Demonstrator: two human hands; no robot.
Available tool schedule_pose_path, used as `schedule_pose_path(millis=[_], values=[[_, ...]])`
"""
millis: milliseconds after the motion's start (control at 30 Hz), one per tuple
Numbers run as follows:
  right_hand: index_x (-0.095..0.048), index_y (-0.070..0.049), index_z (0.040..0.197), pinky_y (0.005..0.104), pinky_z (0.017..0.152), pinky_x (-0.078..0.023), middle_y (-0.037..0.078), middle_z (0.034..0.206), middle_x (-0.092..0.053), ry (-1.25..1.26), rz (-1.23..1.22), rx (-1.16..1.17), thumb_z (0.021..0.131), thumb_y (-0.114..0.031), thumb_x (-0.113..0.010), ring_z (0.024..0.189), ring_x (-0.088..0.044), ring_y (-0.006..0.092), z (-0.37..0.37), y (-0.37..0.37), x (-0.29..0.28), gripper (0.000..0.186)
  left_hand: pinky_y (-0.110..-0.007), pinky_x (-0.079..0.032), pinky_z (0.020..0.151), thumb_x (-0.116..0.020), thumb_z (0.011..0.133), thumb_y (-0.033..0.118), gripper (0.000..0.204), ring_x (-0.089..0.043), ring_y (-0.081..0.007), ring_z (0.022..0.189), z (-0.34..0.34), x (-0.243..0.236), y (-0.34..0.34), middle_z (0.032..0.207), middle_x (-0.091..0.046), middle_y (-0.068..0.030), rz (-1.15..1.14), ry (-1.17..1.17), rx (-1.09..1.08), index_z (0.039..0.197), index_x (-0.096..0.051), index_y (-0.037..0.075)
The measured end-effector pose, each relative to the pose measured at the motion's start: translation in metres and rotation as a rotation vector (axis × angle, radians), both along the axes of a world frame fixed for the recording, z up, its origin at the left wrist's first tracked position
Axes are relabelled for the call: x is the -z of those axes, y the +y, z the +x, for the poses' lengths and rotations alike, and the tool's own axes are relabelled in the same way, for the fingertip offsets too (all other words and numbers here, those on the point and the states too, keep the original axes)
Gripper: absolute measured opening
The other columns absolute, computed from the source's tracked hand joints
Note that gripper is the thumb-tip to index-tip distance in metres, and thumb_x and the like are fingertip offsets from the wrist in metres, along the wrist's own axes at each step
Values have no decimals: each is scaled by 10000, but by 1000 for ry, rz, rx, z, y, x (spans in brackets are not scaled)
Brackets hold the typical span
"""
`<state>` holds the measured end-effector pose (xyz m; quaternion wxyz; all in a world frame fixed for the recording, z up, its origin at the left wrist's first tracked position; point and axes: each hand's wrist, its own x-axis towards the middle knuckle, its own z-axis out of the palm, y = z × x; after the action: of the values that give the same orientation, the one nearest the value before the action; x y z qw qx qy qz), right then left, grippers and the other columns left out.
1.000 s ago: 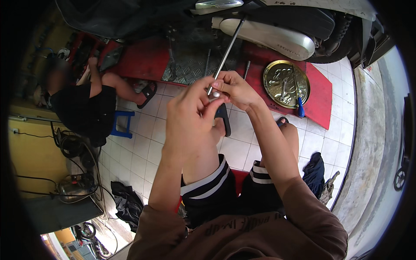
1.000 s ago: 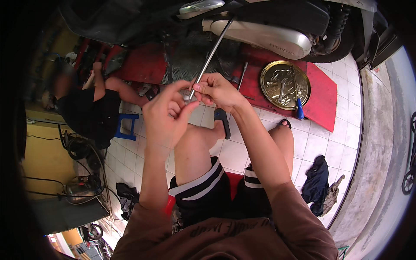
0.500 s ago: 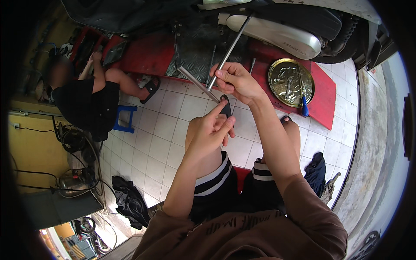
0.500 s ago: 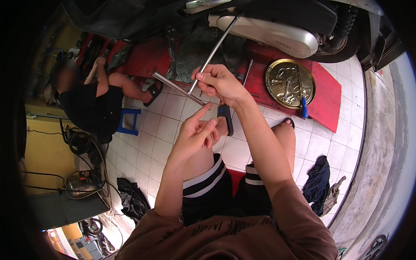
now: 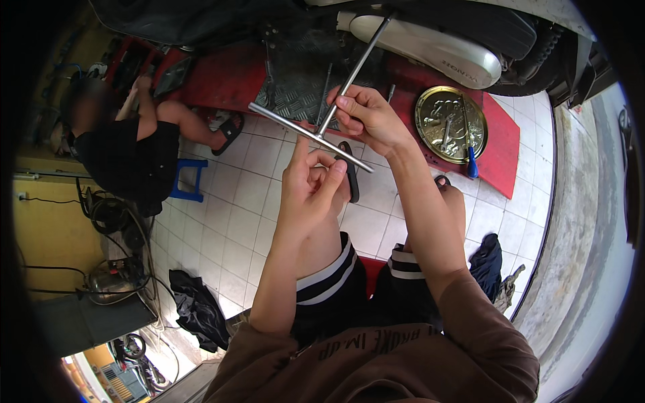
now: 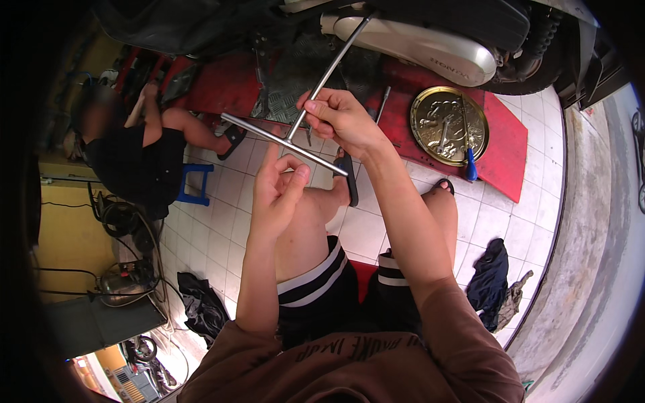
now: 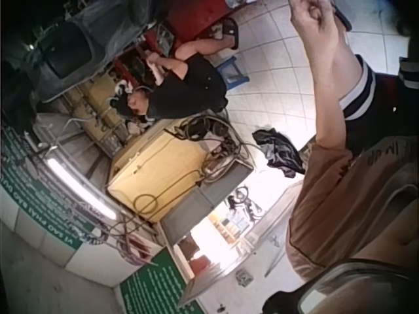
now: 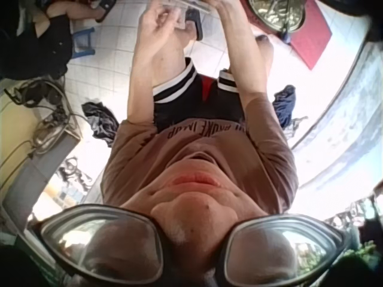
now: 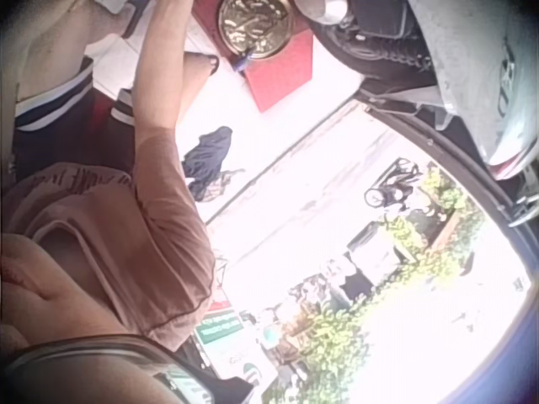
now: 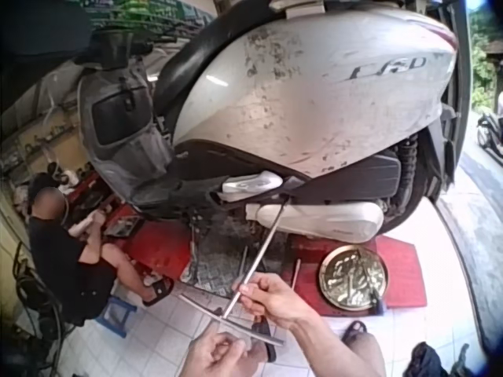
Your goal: The person uses a blue-handled screwdriver to loosen and remove a bolt from the underside of a white motorcycle. They then switch to a T-handle wrench to continue working on the same area, manipulating the tool with both hands while seated on a stool.
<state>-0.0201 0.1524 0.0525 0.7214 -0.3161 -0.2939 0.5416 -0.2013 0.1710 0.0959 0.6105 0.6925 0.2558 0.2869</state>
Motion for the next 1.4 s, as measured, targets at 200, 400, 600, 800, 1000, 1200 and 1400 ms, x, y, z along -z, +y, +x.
schedule_pose_path(millis=[200,400,600,800,1000,1200,1400], values=[[-584,0,1032,191,499,-293,-17,672,-504,45,23,8,968,-153,-584,513,-340,22,7,-1,0,166,-182,-347,507,-647,896,102,628,-413,-24,541,-7,5,-1,661,-540,-1,188,331,150,1443,-369,-27],[-583,0,1028,200,488,-271,-10,663,-504,34,21,47,973,-149,-574,503,-336,28,8,-3,1,159,-210,-407,500,-686,868,126,651,-513,-78,459,-10,-24,9,564,-558,-21,347,368,501,1410,-380,-64],[-582,0,1043,206,488,-269,-18,646,-488,32,48,54,978,-157,-567,502,-331,29,9,-1,2,170,-212,-383,489,-679,867,114,719,-493,-68,485,-7,-17,-2,595,-569,-30,220,171,148,1471,-306,3],[-573,-3,1069,210,490,-265,-31,629,-450,21,46,91,985,-172,-557,506,-325,30,12,1,3,190,-218,-419,506,-680,848,71,786,-537,-67,509,-7,1,4,659,-594,-28,333,447,125,1507,-253,45],[-577,23,1041,209,487,-271,1,656,-501,88,93,92,976,-133,-566,516,-352,39,15,-1,2,169,-224,-434,500,-702,842,148,822,-556,-98,500,-5,-9,-3,673,-617,-31,470,425,389,1486,-224,-33],[-576,20,1063,211,488,-270,6,655,-504,129,134,89,977,-145,-566,521,-360,43,20,-1,3,185,-255,-432,487,-692,866,171,830,-580,-116,471,2,-27,-17,638,-616,-37,179,116,157,1500,-189,-11],[-576,20,1074,208,488,-264,6,660,-497,118,112,119,980,-144,-561,524,-356,45,23,-5,4,189,-193,-379,466,-652,859,63,782,-525,-54,472,-1,-12,-16,677,-580,-30,308,209,47,1506,-215,8]])
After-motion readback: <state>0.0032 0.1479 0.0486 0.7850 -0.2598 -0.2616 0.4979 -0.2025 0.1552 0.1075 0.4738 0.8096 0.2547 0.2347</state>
